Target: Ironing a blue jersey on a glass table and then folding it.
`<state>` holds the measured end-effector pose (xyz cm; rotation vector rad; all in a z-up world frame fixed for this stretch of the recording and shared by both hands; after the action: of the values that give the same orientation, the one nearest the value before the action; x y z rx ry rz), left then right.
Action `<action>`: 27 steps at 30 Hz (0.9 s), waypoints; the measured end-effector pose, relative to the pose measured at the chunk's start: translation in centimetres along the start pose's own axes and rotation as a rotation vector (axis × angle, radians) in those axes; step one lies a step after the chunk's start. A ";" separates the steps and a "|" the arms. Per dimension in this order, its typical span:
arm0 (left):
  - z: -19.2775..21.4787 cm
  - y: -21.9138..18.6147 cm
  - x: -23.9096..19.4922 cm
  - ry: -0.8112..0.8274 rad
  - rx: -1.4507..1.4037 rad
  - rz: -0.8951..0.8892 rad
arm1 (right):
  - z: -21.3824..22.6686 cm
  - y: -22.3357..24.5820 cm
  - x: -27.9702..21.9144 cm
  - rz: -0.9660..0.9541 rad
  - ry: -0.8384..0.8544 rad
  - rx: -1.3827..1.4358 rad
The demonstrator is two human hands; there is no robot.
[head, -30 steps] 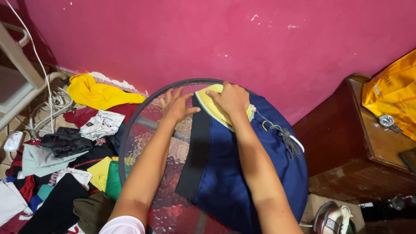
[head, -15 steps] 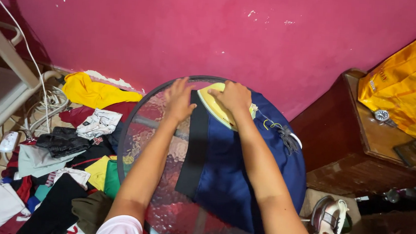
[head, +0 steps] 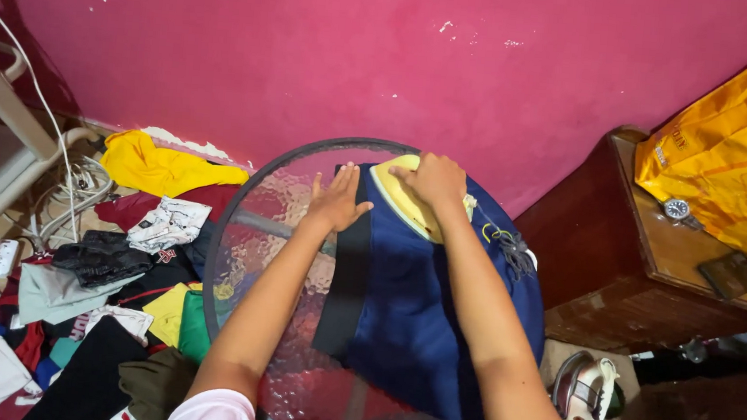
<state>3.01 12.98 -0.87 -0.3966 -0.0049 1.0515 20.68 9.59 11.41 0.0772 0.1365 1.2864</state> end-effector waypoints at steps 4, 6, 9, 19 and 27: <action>1.2 -0.6 -1.9 0.093 0.031 -0.003 | 0.9 0.3 -0.6 0.075 0.040 0.005; 1.5 -0.7 -2.5 0.115 0.041 -0.006 | 0.7 0.3 -0.4 0.057 0.025 0.004; 1.8 -0.9 -2.7 0.129 0.034 -0.005 | 0.4 0.0 -0.4 0.022 -0.010 -0.003; 1.3 -0.6 -2.5 0.142 -0.007 0.021 | -0.1 1.1 0.2 0.088 -0.026 -0.046; 2.0 -0.5 -3.2 0.151 -0.003 0.029 | 1.2 0.8 -0.8 0.080 0.065 -0.012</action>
<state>1.47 10.67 1.76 -0.4792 0.1344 1.0483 19.86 9.12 12.80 0.0309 0.1826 1.3703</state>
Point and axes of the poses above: each hand's wrist, its own x-axis towards the middle knuckle, its own z-axis out of the back of the hand, y = z × x, the point moved 5 cm from there along x, towards the middle knuckle, and after that the axes turned 5 degrees about y, right-handed, at the moved point
